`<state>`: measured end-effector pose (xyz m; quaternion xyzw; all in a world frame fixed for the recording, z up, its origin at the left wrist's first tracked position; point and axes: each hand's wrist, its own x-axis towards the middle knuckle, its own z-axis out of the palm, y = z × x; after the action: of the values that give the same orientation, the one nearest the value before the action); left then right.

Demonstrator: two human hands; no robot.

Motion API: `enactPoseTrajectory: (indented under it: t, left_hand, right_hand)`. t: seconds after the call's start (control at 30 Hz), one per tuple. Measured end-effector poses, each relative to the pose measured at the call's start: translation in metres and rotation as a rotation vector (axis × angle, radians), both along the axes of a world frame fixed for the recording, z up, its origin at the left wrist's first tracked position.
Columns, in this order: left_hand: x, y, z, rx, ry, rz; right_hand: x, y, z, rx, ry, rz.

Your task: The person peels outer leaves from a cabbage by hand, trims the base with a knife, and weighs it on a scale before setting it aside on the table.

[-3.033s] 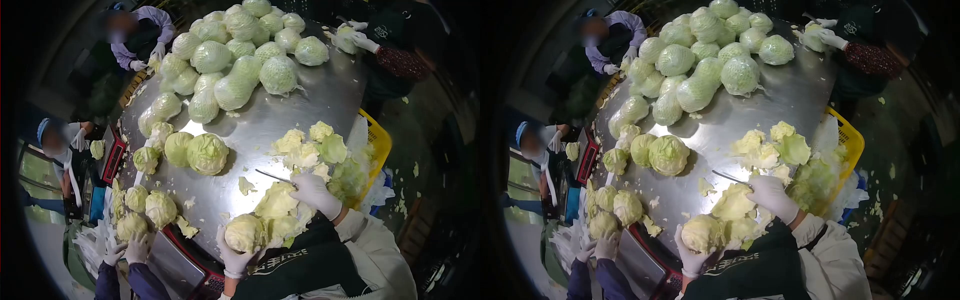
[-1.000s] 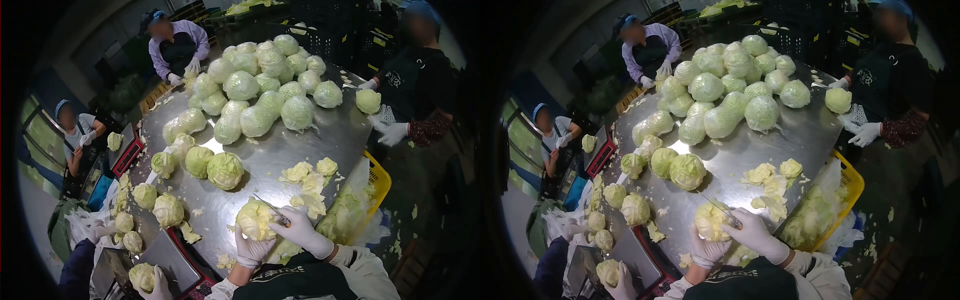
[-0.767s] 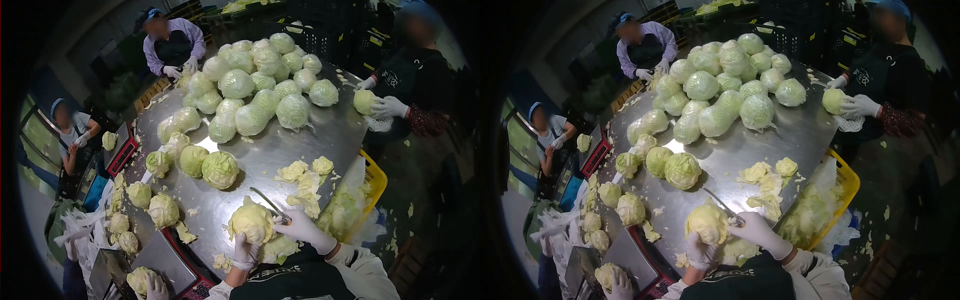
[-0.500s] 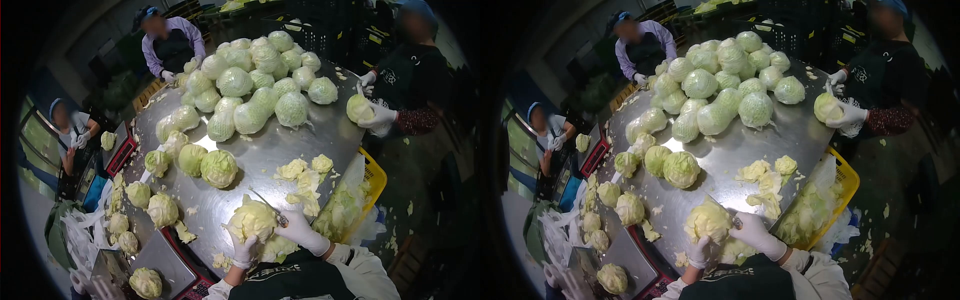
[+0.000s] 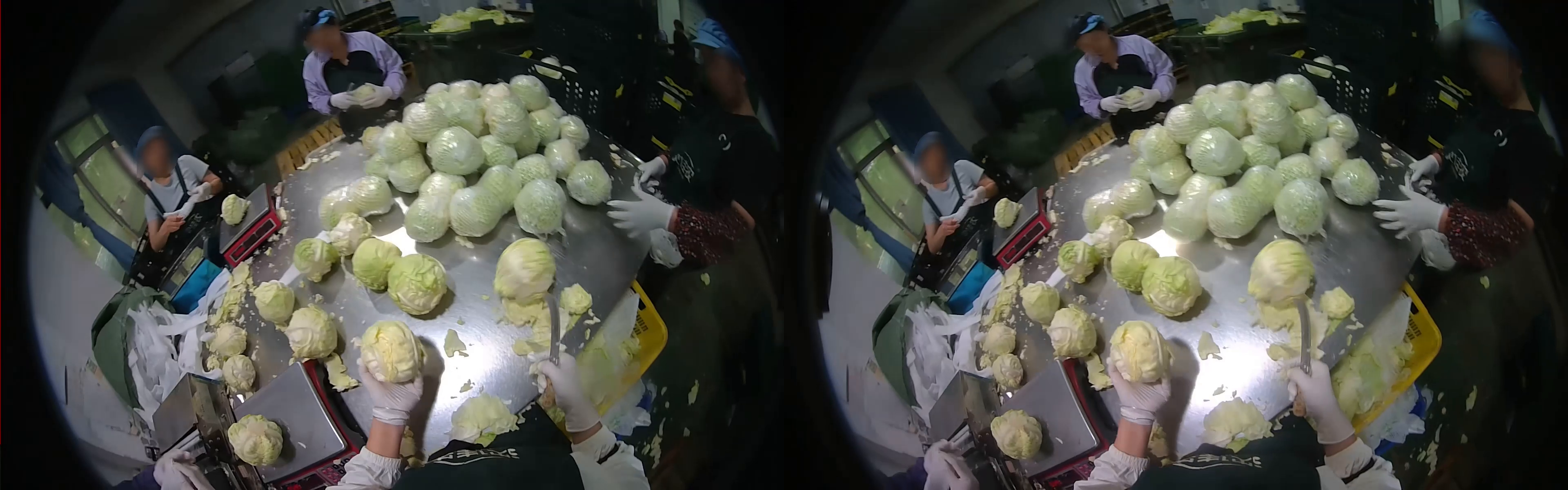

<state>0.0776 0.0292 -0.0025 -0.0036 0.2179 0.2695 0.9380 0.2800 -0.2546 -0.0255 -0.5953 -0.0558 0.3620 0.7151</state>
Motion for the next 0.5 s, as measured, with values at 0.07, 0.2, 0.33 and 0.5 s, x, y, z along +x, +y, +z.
enactPoseTrajectory:
  t: [0.07, 0.2, 0.33, 0.5]
  left_hand:
    - [-0.003, 0.023, 0.019, 0.229, 0.15, 0.093]
    - [-0.029, 0.085, 0.044, 0.658, 0.408, 0.45]
    - [-0.037, 0.131, 0.094, 0.897, 0.715, 0.764]
    - [-0.058, 0.254, 0.063, 0.616, 1.012, 1.242]
  right_hand:
    - [-0.009, 0.002, -0.015, -0.038, -0.019, 0.049]
    - [-0.025, 0.004, -0.023, -0.131, -0.01, 0.181]
    - [-0.033, 0.012, -0.011, -0.119, -0.011, 0.182]
    - [-0.027, -0.008, -0.011, -0.149, -0.093, 0.177]
